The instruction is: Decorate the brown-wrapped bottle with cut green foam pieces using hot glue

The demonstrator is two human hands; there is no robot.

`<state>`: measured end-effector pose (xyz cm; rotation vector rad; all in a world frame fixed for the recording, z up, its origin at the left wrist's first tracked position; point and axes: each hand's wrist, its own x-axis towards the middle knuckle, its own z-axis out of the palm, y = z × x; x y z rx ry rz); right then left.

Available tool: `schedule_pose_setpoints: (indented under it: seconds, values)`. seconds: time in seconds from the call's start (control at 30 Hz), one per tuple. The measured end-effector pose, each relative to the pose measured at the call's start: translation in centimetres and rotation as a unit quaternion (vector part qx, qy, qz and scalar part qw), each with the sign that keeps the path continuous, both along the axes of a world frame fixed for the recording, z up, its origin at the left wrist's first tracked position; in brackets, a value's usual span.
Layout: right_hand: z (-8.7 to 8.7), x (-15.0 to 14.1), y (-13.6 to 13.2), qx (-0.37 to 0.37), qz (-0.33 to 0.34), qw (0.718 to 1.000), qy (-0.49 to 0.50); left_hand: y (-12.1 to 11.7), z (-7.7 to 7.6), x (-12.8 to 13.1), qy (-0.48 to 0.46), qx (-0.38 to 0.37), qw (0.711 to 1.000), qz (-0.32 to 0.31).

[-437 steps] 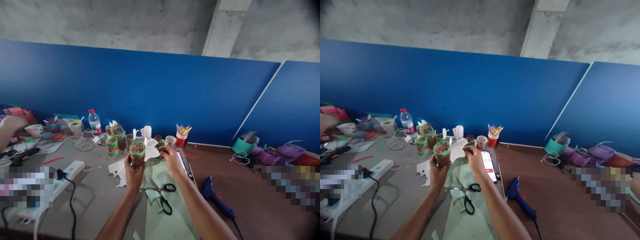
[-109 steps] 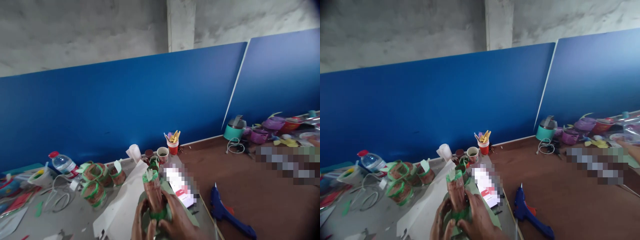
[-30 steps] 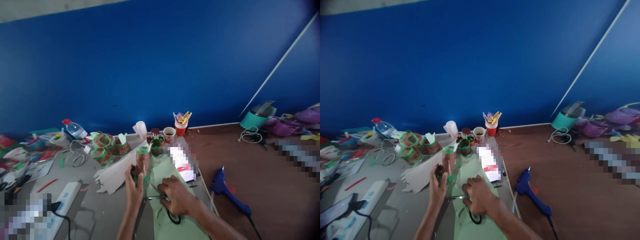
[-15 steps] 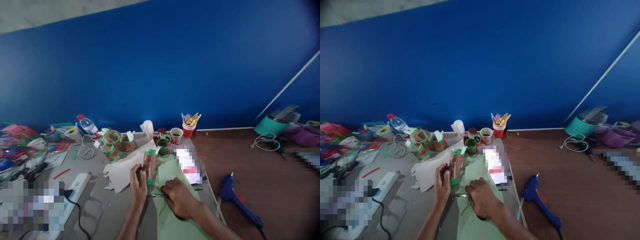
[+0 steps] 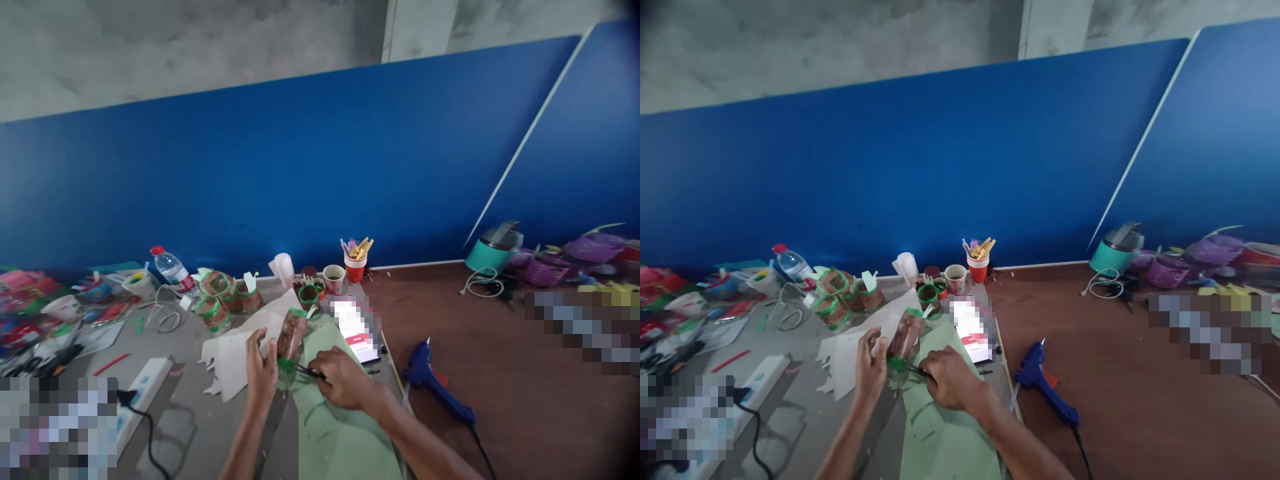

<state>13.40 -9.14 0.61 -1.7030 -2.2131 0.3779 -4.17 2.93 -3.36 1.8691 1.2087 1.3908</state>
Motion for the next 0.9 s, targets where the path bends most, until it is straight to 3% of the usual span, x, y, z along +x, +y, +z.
schedule_pose_setpoints:
  seconds: [0.3, 0.57, 0.67, 0.73, 0.8, 0.9]
  values:
    - [0.6, -0.6, 0.1, 0.008, 0.001, 1.000, -0.011, 0.9, 0.4, 0.1, 0.090, -0.144, 0.981, -0.099]
    - [3.4, 0.5, -1.5, 0.026, -0.031, 0.999, 0.015, 1.7, 1.7, 0.3, 0.028, -0.181, 0.973, -0.142]
    - [3.9, 0.7, -2.7, 0.016, -0.070, 0.992, 0.105, 1.5, 2.4, -0.2, -0.056, -0.188, 0.966, -0.170]
    - [4.0, 0.6, -3.6, -0.017, -0.084, 0.970, 0.229, 1.3, 3.0, -1.2, -0.155, -0.190, 0.950, -0.194]
    - [3.8, 0.3, -4.3, -0.047, -0.092, 0.927, 0.359, 1.1, 3.6, -2.7, -0.227, -0.189, 0.934, -0.202]
    - [2.9, -0.6, -5.2, -0.088, -0.120, 0.829, 0.539, 1.0, 4.6, -5.5, -0.268, -0.182, 0.935, -0.144]
